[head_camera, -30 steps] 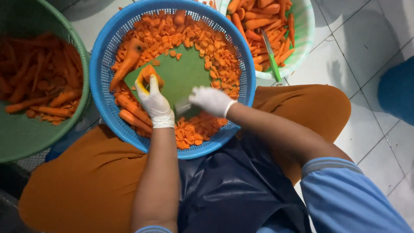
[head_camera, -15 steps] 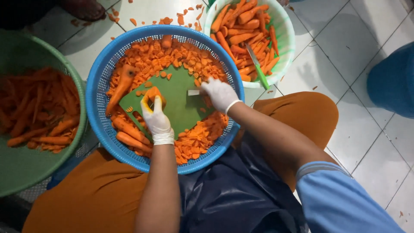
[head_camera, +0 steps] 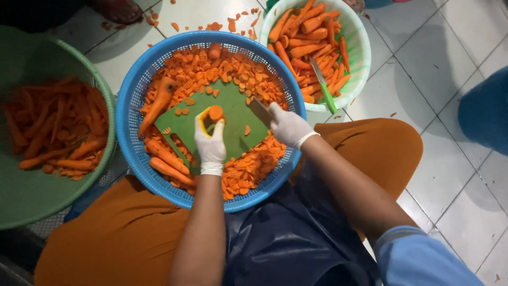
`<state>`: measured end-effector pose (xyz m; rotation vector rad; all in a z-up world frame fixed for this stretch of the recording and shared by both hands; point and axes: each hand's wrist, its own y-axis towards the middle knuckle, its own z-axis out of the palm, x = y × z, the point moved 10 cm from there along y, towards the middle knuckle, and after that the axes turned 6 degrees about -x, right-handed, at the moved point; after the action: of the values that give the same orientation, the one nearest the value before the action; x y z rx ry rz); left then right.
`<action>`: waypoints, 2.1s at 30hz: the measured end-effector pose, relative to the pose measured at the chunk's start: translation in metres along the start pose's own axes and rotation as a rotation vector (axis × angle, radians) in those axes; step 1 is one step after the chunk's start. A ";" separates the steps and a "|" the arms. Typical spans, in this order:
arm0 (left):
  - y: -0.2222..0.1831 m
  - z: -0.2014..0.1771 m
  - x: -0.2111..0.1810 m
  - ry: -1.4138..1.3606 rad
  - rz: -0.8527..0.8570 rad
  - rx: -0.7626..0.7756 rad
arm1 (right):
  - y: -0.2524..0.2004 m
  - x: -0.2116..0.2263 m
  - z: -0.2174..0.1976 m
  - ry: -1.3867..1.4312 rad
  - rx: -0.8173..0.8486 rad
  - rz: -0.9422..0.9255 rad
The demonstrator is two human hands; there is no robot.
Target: Chopping carrots into small pieces using a knife on a cutting board inside a basket.
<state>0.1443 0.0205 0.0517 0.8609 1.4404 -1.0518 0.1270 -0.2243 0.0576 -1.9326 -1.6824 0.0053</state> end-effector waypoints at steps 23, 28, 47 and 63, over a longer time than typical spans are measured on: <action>-0.017 0.001 0.005 0.476 0.336 0.012 | -0.026 0.051 0.030 0.432 -0.194 -0.001; -0.020 -0.003 0.041 0.487 0.224 0.027 | -0.019 0.053 0.055 0.378 -0.167 -0.038; -0.010 -0.008 0.032 0.687 0.173 0.072 | -0.012 0.070 0.059 0.149 -0.154 -0.097; -0.019 0.005 0.036 0.782 0.324 0.099 | -0.012 0.082 0.075 -0.175 -0.192 -0.176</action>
<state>0.1233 0.0072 0.0192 1.6320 1.7946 -0.5507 0.1056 -0.1185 0.0291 -1.9617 -2.0307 -0.0579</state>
